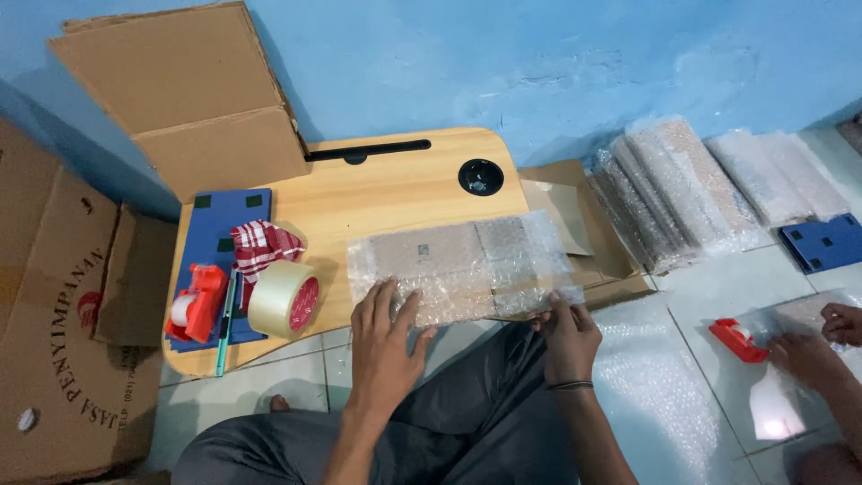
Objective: Wrapping a small box in bubble wrap, securing it with tape, and cleaning a small mirror with a cloth.
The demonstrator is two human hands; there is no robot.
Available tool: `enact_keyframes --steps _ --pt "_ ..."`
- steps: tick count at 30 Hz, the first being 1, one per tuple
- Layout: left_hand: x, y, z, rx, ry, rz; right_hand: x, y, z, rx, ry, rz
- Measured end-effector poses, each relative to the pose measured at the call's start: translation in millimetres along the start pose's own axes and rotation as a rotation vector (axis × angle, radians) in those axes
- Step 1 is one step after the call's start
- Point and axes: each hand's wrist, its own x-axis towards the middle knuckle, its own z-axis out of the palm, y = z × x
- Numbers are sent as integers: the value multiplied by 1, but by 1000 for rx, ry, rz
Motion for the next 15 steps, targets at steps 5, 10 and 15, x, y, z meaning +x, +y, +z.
enact_keyframes --steps 5,10,15 --pt "-2 9 -13 -1 -29 20 -6 -6 9 -112 64 -18" --pt "14 7 -14 -25 -109 -5 -16 -1 19 -199 125 -33" --pt "58 -10 4 -62 -181 20 -33 8 28 -242 258 -60"
